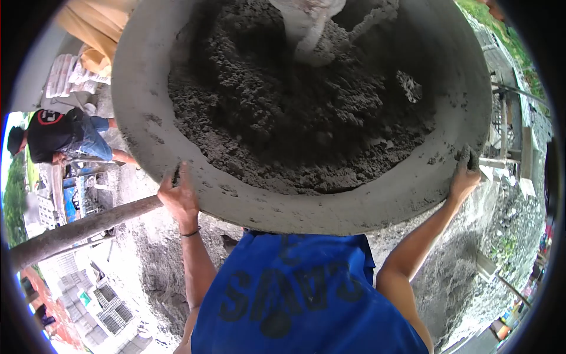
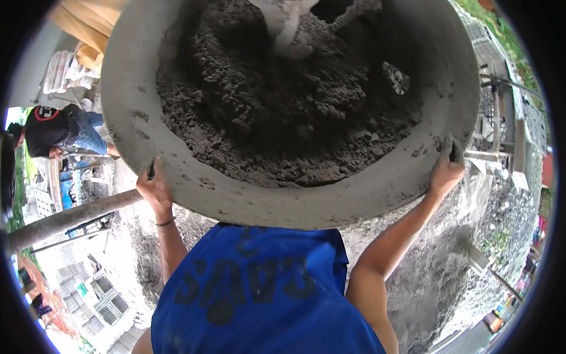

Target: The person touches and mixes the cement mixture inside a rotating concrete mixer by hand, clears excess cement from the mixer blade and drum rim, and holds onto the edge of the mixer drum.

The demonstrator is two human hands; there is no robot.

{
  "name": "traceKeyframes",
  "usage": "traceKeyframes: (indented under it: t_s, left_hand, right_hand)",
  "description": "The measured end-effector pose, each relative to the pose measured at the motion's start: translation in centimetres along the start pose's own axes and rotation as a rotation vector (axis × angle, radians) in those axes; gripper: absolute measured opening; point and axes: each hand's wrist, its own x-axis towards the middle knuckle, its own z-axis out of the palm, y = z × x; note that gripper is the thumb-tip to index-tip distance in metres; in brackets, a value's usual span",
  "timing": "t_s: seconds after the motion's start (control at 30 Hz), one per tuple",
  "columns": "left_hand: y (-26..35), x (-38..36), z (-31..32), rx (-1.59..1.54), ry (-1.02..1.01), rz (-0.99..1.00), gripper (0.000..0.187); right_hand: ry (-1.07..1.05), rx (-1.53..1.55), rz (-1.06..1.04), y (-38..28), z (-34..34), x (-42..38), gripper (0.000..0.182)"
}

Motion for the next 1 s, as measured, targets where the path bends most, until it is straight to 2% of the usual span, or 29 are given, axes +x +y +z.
traceKeyframes:
  t_s: [0.2,0.4,0.53,0.73,1.0]
  left_hand:
    - [0.8,0.1,-0.3,-0.037,0.029,-0.025,0.031]
    - [1.0,0.0,-0.4,-0.016,0.012,-0.039,0.029]
    - [1.3,0.0,-0.5,-0.037,0.009,-0.047,0.027]
    - [1.4,0.0,-0.6,-0.034,0.003,-0.027,0.027]
    - [1.4,0.0,-0.6,-0.006,0.015,-0.008,0.028]
  right_hand:
    - [-0.05,0.052,0.031,-1.7,0.1,-0.2,0.034]
    - [-0.042,-0.058,0.091,-2.4,-0.3,-0.3,0.033]
    - [-0.042,-0.081,0.094,-2.0,-0.1,-0.5,0.042]
    - [-0.053,-0.069,0.042,-1.8,-0.2,-0.5,0.037]
    - [-0.011,0.036,0.022,-2.2,-0.1,-0.6,0.04]
